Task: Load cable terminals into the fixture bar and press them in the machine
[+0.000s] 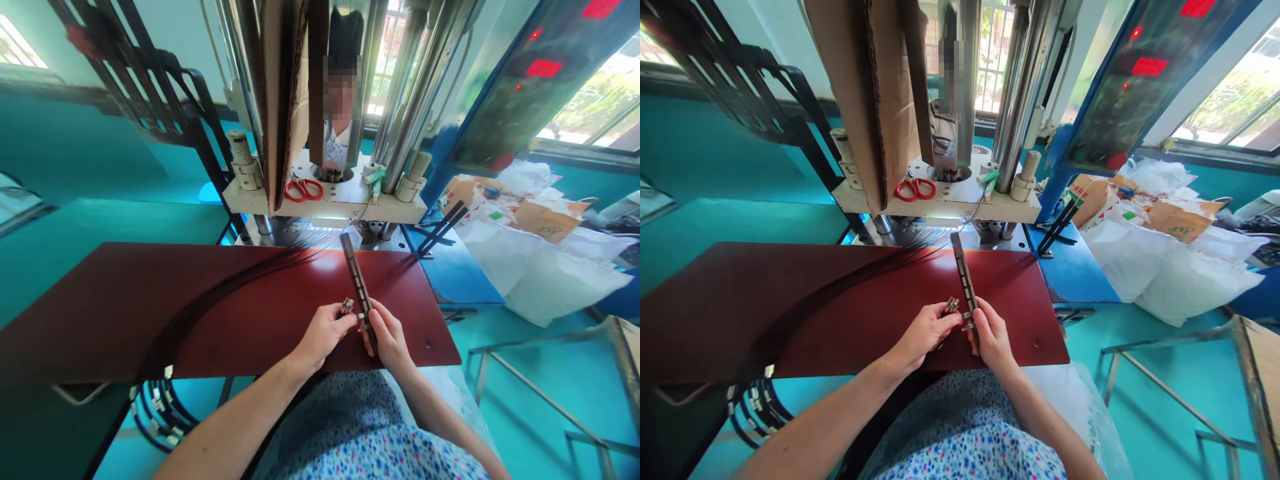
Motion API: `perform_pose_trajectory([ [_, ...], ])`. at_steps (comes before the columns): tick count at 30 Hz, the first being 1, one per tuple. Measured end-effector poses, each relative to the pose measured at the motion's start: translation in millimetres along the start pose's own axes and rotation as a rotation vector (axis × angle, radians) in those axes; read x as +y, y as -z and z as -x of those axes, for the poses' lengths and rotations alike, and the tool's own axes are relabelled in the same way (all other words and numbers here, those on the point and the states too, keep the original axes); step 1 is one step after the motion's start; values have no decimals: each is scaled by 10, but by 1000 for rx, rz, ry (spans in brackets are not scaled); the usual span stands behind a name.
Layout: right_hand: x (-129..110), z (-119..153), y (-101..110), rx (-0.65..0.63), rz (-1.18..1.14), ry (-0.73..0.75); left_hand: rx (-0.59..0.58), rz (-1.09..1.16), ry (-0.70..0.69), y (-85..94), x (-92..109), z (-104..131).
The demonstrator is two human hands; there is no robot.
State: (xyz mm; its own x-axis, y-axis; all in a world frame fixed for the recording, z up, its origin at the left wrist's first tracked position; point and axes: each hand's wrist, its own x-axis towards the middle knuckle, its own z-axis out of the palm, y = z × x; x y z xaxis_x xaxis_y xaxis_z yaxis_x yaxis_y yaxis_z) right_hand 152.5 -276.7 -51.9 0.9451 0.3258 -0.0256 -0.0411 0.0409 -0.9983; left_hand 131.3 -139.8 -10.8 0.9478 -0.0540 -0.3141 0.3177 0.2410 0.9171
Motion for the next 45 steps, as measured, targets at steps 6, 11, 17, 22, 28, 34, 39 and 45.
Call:
perform_pose_trajectory([
  [6,12,-14,-1,-9,18,3,-11,-1,-46,17,-86,-38],
  [11,13,-29,-25,-37,162,47,-1,-77,-59,48,-88,-33],
  [17,-31,-5,-23,-17,38,-12,-85,-107,-16,205,-57,0],
  [22,-39,3,-11,-18,22,-12,17,-100,-15,278,-37,-45],
  [28,-30,10,-3,-47,-26,1,-116,28,90,227,24,-89],
  [34,-28,10,32,-98,7,-7,-89,21,178,179,28,-182],
  [39,-25,3,16,-93,83,8,-50,34,156,140,65,-154],
  [45,-21,18,9,-95,126,9,-27,92,141,86,144,-114],
])
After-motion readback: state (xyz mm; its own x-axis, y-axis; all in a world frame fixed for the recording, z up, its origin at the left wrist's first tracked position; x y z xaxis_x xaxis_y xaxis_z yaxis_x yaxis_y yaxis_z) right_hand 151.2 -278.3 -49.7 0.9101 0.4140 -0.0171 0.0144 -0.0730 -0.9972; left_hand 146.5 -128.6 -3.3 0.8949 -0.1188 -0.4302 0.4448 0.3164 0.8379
